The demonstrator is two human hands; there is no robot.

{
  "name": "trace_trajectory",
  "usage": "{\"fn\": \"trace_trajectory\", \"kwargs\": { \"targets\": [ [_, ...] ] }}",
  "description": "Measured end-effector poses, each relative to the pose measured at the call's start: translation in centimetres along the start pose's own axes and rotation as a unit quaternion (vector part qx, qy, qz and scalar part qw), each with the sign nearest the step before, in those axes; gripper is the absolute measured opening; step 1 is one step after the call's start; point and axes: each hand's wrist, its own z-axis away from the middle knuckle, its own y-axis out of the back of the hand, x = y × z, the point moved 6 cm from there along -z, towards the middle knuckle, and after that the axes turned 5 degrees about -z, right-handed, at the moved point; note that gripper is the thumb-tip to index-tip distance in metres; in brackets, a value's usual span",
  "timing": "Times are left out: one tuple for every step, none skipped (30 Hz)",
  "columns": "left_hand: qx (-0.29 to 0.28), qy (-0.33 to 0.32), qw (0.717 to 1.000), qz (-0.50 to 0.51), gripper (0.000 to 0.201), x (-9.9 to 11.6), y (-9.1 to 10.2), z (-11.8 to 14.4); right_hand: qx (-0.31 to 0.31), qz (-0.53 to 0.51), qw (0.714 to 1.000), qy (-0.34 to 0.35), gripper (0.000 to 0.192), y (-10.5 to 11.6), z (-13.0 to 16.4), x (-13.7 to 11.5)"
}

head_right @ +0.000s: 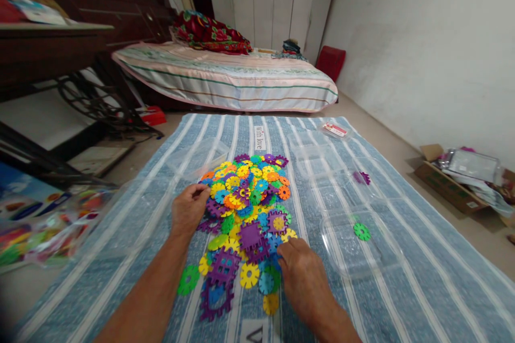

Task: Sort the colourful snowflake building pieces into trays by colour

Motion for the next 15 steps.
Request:
{"fn": "trace_trajectory", "kwargs": {
  "targets": [
    [0.000,-0.001,1.000,0.000,0.022,0.0,0.0,0.0,0.014,-0.006,1.000,0.022,0.020,0.6,-0.1,-0.1],
    [-0.001,-0.001,1.000,0.001,0.022,0.0,0.0,0.0,0.039,-0.005,0.998,0.047,0.020,1.6,-0.4,-0.1],
    [-0.002,-0.001,1.000,0.001,0.022,0.1,0.0,0.0,0.077,0.004,0.995,0.070,0.020,2.9,-0.6,-0.1],
    [-0.003,-0.001,1.000,0.002,0.022,0.1,0.0,0.0,0.126,0.023,0.988,0.089,0.020,4.5,-0.9,-0.1],
    [-0.005,-0.001,1.000,0.003,0.022,0.1,0.0,0.0,0.181,0.049,0.977,0.099,0.020,6.2,-1.2,0.1],
    [-0.005,-0.002,1.000,0.004,0.022,0.1,-0.1,0.0,0.240,0.081,0.962,0.100,0.019,7.8,-1.4,0.3],
    [-0.004,-0.003,1.000,0.004,0.022,0.1,0.0,0.0,0.293,0.113,0.945,0.091,0.018,9.2,-1.6,0.6],
    [-0.003,-0.004,1.000,0.003,0.022,0.1,0.0,0.0,0.336,0.140,0.928,0.079,0.017,10.3,-1.6,0.8],
    [-0.001,-0.005,1.000,0.001,0.022,0.1,0.0,0.0,0.362,0.158,0.916,0.069,0.016,11.0,-1.7,1.0],
    [0.000,-0.005,1.000,0.000,0.021,0.0,0.0,0.0,0.369,0.165,0.912,0.066,0.016,11.1,-1.7,1.1],
    [0.000,-0.004,1.000,-0.001,0.021,0.0,0.0,0.0,0.355,0.163,0.918,0.069,0.017,10.8,-1.8,1.0],
    [0.001,-0.004,1.000,-0.002,0.021,0.0,0.0,0.0,0.319,0.153,0.932,0.077,0.017,9.9,-2.0,0.8],
    [0.000,-0.005,1.000,-0.003,0.021,-0.1,-0.1,0.0,0.260,0.139,0.952,0.086,0.018,8.7,-2.2,0.6],
    [0.001,-0.005,1.000,-0.004,0.022,-0.1,-0.1,0.0,0.188,0.124,0.970,0.091,0.019,7.1,-2.4,0.3],
    [0.001,-0.006,1.000,-0.005,0.022,-0.1,-0.1,0.0,0.115,0.112,0.983,0.086,0.021,5.4,-2.5,0.1]
  ]
}}
